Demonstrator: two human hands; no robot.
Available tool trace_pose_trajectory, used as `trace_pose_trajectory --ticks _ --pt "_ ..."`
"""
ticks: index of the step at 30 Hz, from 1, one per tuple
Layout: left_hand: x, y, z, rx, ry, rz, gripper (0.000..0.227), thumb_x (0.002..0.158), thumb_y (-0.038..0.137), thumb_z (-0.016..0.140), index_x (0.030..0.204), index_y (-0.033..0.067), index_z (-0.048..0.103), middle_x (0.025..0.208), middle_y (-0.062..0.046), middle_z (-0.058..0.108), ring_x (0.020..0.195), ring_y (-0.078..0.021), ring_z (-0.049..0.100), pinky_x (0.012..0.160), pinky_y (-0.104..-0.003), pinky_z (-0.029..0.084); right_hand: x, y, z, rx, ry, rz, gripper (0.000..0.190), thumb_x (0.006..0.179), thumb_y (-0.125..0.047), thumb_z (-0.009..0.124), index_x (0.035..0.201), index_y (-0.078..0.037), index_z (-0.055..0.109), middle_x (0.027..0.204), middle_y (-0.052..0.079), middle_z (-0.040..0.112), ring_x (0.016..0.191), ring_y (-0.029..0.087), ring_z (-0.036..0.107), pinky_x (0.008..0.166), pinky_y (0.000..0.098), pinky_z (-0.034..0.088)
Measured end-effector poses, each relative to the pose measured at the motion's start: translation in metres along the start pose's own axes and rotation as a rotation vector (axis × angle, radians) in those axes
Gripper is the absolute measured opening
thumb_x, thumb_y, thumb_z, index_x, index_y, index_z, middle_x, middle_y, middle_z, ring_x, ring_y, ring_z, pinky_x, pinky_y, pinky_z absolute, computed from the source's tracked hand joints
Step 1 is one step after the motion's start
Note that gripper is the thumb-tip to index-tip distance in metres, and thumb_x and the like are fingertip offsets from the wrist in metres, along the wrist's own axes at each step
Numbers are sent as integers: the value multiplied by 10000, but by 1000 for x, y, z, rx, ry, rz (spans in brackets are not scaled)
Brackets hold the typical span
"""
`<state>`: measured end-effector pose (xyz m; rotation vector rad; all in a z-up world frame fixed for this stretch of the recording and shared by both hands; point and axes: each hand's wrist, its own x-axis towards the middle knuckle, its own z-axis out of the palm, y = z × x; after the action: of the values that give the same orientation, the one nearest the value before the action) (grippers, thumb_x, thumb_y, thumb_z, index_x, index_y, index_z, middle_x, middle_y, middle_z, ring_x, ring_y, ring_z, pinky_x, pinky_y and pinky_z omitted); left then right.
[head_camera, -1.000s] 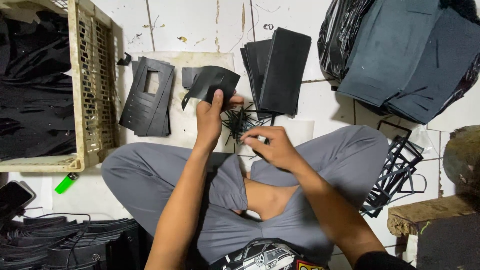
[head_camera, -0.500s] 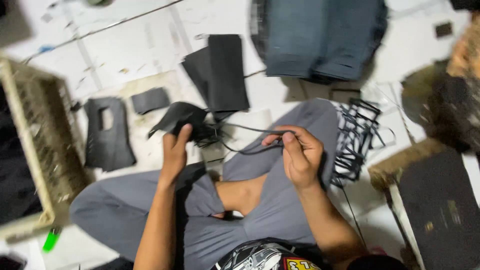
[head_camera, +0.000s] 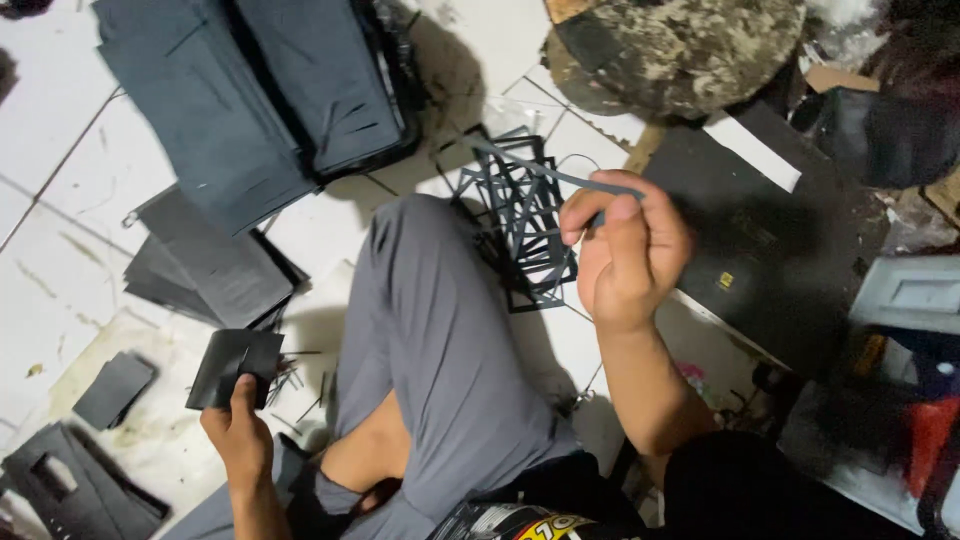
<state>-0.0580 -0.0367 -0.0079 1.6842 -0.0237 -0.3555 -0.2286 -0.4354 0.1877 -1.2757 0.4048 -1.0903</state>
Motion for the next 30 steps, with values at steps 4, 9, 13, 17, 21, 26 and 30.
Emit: trace_pose_trajectory --ticks 4,9,13,17,21,26,30 --pt "-3 15 21 -49 -40 19 165 1064 59 508 1173 -38 584 1065 -64 642 912 -129 605 892 -241 507 -9 46 -43 -155 -44 -252 235 1021 -34 514 1218 15 632 916 117 682 751 178 643 700 252 562" --pt "-11 22 27 51 -29 38 228 1047 11 479 1233 -102 550 1107 -141 631 943 -209 627 925 -301 521 -47 125 -70 -818 -482 -214 182 847 -16 692 1023 -5 735 1035 132 756 1045 253 675 968 373 561" --pt "-15 29 33 34 -68 33 244 1035 -11 467 1241 -108 552 1105 -160 645 936 -229 645 927 -304 528 -78 122 -67 -1003 -460 -185 94 829 -97 766 895 -29 766 1152 69 709 1192 246 604 1055 384 442" --pt "-20 45 38 10 -133 -10 234 1019 -4 504 1228 -86 569 1067 -123 623 900 -178 585 881 -315 527 -78 85 -23 -831 -317 -196 66 840 20 702 907 13 701 992 91 696 945 270 625 882 367 514" --pt "-20 50 24 101 -234 76 90 1011 76 559 1033 1 603 834 1 565 701 -100 468 650 -245 417 -79 68 38 -571 -477 -93 69 876 1 662 928 7 707 907 84 684 817 214 600 777 321 507" --pt "-24 73 2 163 -279 93 136 917 107 668 1004 8 700 772 -33 639 661 -122 520 598 -310 473 -112 114 139 -264 -744 725 479 896 -410 675 1159 -11 714 1129 133 683 977 220 555 863 331 413" --pt "-15 102 -21 313 -307 10 240 870 223 731 765 8 736 586 -60 569 546 -150 491 550 -334 453 -145 178 190 127 -721 785 232 881 -204 813 1036 -47 742 933 -37 676 887 36 607 811 221 489"
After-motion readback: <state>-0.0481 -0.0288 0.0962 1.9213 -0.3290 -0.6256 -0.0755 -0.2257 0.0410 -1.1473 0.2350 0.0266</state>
